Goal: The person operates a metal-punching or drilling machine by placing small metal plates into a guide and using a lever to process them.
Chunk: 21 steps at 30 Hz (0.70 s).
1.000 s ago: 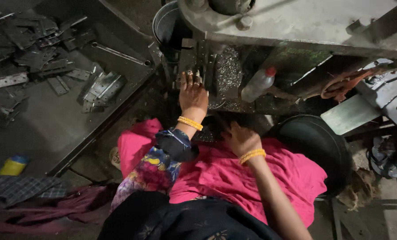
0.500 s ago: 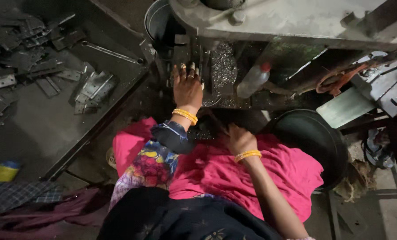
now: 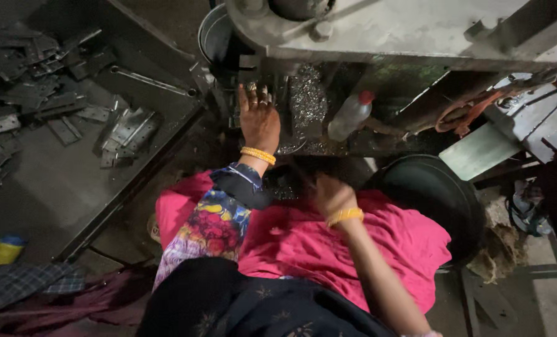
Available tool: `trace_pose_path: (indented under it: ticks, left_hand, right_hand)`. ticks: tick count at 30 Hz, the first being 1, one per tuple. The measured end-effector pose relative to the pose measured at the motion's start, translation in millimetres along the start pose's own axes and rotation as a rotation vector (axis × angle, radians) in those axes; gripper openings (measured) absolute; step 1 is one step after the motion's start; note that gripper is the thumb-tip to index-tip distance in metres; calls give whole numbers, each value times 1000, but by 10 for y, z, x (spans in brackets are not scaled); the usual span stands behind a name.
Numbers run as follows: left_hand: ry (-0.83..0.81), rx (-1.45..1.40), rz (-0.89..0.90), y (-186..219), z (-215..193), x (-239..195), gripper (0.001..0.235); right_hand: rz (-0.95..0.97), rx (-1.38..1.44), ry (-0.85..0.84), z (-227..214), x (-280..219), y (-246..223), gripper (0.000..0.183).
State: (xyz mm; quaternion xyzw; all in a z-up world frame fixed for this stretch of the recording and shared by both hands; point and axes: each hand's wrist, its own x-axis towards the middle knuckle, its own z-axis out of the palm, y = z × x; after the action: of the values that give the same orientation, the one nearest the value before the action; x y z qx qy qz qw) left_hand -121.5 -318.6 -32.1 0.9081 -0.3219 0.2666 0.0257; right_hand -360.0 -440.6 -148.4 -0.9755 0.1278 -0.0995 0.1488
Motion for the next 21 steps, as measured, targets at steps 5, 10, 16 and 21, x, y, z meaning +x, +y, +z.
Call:
trace_pose_path:
  ticks: [5, 10, 16, 21]
  left_hand:
    - [102, -126, 9, -14, -86, -106, 41]
    - [42, -93, 34, -87, -11, -4, 39]
    - [30, -88, -35, -35, 260, 167, 36]
    - [73, -172, 1, -59, 302, 38, 35]
  right_hand:
    - [169, 58, 5, 634, -667, 13, 27]
    - [370, -1, -155, -206, -28, -336, 30]
    - [13, -118, -16, 137, -189, -100, 29]
    - [135, -77, 66, 873, -693, 23, 17]
